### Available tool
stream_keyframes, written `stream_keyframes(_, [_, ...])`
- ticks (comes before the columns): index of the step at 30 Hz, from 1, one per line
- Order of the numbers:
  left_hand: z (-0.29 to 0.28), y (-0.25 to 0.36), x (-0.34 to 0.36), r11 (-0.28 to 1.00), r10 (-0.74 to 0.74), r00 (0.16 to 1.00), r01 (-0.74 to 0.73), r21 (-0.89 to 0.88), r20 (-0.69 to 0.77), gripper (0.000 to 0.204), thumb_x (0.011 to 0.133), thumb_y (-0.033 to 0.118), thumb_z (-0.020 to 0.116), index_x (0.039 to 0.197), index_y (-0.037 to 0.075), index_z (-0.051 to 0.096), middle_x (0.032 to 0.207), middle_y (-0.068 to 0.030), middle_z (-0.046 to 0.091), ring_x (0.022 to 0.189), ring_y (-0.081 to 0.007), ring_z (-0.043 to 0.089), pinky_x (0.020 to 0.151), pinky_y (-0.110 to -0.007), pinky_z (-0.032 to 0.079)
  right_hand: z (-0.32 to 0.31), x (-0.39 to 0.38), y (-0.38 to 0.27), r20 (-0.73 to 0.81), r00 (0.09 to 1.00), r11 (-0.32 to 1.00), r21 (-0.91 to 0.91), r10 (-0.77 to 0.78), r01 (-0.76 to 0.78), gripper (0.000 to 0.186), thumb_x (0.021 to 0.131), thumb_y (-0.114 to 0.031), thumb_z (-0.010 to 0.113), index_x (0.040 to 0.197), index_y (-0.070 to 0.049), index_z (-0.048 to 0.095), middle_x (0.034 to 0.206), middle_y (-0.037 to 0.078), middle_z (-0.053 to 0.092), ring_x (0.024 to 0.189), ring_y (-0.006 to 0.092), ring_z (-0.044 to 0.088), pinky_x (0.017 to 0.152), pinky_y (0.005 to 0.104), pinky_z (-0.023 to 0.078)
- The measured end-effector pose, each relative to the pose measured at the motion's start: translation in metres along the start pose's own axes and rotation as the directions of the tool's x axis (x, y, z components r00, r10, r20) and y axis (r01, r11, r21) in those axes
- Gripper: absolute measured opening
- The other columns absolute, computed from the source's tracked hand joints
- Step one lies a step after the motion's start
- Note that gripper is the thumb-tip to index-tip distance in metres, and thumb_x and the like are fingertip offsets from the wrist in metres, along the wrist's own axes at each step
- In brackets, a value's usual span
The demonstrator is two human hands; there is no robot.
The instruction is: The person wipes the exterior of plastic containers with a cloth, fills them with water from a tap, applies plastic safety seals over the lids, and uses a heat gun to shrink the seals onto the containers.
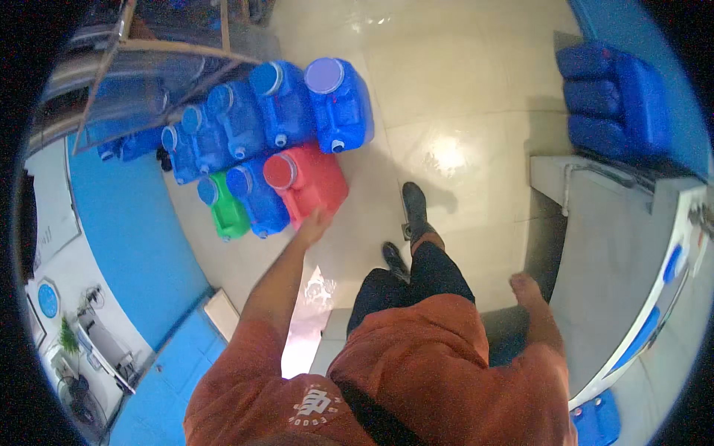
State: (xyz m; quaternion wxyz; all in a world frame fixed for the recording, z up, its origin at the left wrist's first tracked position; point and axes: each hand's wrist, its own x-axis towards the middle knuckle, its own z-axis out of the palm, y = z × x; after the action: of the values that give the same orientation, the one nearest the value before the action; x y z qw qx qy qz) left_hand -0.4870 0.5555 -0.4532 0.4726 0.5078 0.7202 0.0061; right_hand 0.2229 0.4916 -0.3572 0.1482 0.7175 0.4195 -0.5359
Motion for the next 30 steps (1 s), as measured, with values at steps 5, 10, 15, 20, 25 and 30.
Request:
stream_keyframes(5, [-0.017, -0.094, -0.155, 0.921, -0.035, 0.904, -0.137, 0.366, 0.427, 0.041, 0.101, 0.025, 0.046, 0.133, 0.003, 0.058, 0.146, -0.0225, 0.05, 0.136, -0.0399, 0.044, 0.117, -0.049, 0.032, 0.065, -0.057, -0.083, -0.156, 0.982, 0.986, 0.109, -0.111, 0.128, 0.039, 0.098, -0.033, 0.062, 0.119, -0.001, 0.064, 0.106, 0.015, 0.07, 0.093, 0.0247, 0.068, 0.086, 0.0382, 0.054])
stream_keyframes(10, [-0.082, -0.128, -0.211, 0.306, 0.249, 0.541, -0.831, 0.464, 0.804, 0.043, 0.1, 0.035, 0.049, 0.135, 0.013, 0.061, 0.146, -0.0159, 0.054, 0.136, -0.0321, 0.05, 0.118, -0.04, 0.034, 0.115, -0.152, -0.137, -0.286, 0.936, 0.971, 0.057, -0.207, 0.232, 0.038, 0.095, -0.028, 0.061, 0.125, -0.005, 0.065, 0.122, 0.02, 0.068, 0.112, 0.0356, 0.065, 0.098, 0.0453, 0.05])
stream_keyframes(15, [-0.133, 0.011, -0.096, 0.407, -0.166, 0.768, -0.518, 0.752, 0.618, 0.042, 0.101, 0.034, 0.048, 0.133, 0.012, 0.062, 0.143, -0.0166, 0.057, 0.134, -0.033, 0.051, 0.116, -0.04, 0.037, 0.151, -0.222, -0.12, -0.501, 0.814, 0.941, 0.002, -0.292, 0.338, 0.037, 0.091, -0.032, 0.064, 0.119, -0.007, 0.066, 0.114, 0.019, 0.067, 0.109, 0.0385, 0.063, 0.098, 0.0474, 0.049])
stream_keyframes(20, [-0.088, 0.26, -0.048, 0.034, -0.02, 0.777, -0.629, 0.777, 0.63, 0.041, 0.101, 0.034, 0.047, 0.131, 0.011, 0.063, 0.14, -0.0174, 0.059, 0.132, -0.0338, 0.053, 0.114, -0.039, 0.04, 0.182, -0.308, -0.034, -0.807, 0.587, 0.914, 0.184, -0.069, 0.361, 0.036, 0.093, -0.032, 0.063, 0.12, -0.008, 0.066, 0.114, 0.019, 0.066, 0.108, 0.0372, 0.063, 0.098, 0.0474, 0.049])
stream_keyframes(25, [0.121, 0.496, -0.059, -0.376, 0.018, 0.558, -0.765, 0.522, 0.83, 0.074, 0.096, 0.052, 0.058, 0.147, -0.001, 0.046, 0.151, -0.0241, 0.046, 0.138, -0.0362, 0.047, 0.117, -0.045, 0.036, 0.226, -0.348, 0.09, -0.878, 0.423, 0.655, 0.458, 0.225, 0.601, 0.036, 0.095, -0.03, 0.062, 0.123, -0.008, 0.063, 0.118, 0.018, 0.065, 0.114, 0.0378, 0.061, 0.098, 0.0452, 0.049])
stream_keyframes(30, [0.42, 0.694, -0.348, -0.469, 0.012, 0.104, -0.878, 0.098, 0.994, 0.058, 0.096, 0.035, 0.06, 0.142, 0.001, 0.05, 0.14, -0.0221, 0.058, 0.128, -0.0376, 0.056, 0.107, -0.044, 0.045, 0.262, -0.445, 0.164, -0.751, 0.336, 0.478, 0.634, 0.568, 0.609, 0.038, 0.095, -0.028, 0.064, 0.126, -0.005, 0.062, 0.122, 0.018, 0.065, 0.111, 0.0344, 0.064, 0.097, 0.0407, 0.051])
